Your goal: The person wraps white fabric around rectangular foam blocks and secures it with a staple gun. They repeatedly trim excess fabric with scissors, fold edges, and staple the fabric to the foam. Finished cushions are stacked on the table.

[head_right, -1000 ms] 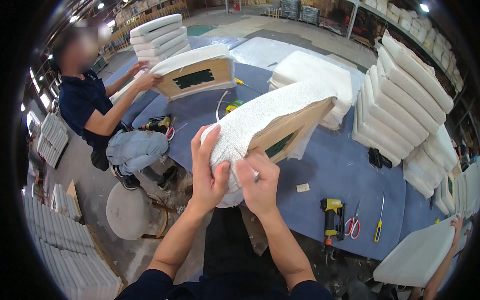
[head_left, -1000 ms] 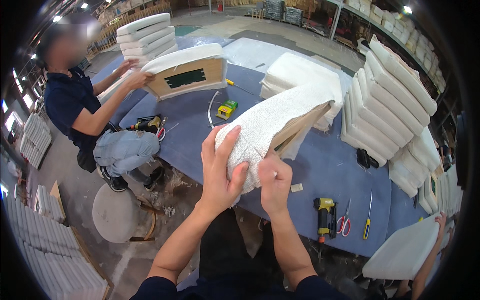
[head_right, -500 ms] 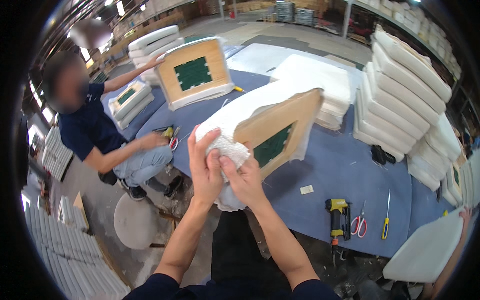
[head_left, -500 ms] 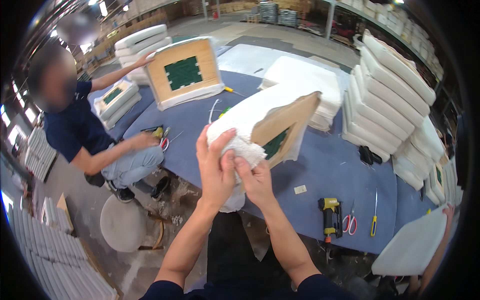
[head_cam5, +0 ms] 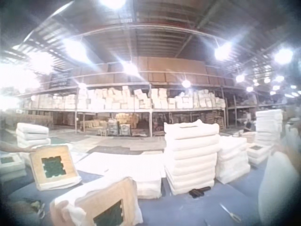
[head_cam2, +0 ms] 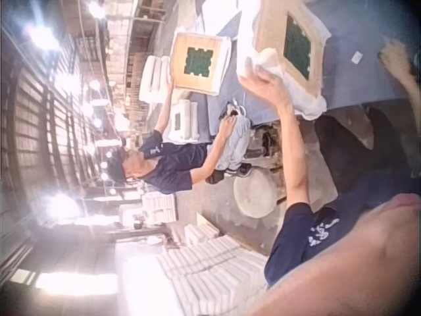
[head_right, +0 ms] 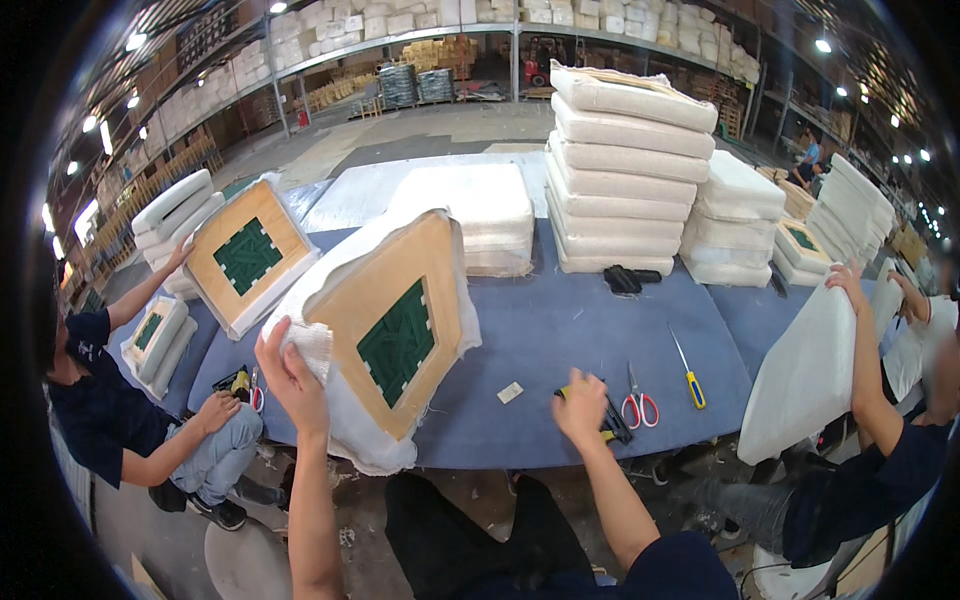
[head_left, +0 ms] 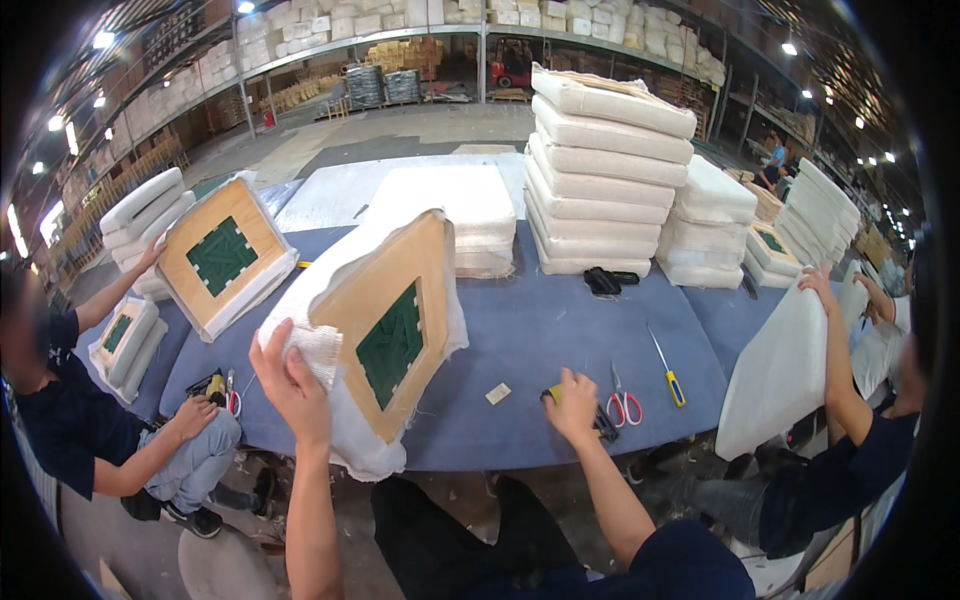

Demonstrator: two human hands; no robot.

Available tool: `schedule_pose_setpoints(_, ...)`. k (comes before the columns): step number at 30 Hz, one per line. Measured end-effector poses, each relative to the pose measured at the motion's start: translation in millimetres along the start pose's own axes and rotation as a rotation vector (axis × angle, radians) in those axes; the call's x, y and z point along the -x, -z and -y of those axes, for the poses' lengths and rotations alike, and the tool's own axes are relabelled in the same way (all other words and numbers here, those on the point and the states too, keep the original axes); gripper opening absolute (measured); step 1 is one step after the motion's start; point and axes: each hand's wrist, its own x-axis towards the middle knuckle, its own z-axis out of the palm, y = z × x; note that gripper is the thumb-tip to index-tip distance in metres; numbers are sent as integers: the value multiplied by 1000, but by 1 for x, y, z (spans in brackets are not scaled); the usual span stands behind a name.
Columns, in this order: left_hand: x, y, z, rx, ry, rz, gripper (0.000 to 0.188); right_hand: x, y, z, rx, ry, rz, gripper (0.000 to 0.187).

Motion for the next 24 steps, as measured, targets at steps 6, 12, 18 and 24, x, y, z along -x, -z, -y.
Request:
schedule_pose_setpoints(6, 17, -15, -26, -17, -99, 31, 36, 27, -62, -99, 112, -91, 193, 94)
schedule_pose_setpoints(12, 3, 6, -18, 10, -107, 72, 53, -41, -1, -60, -241, -140, 301, 57)
schedule_pose_setpoints(18, 2, 16, -22, -31, -6, 178, 60, -7, 142, 107, -767, 450, 424, 18)
schedule_pose_setpoints(24, 7, 24, -33, -21, 8, 211, 61, 9, 163, 227, -890, 907, 160, 44)
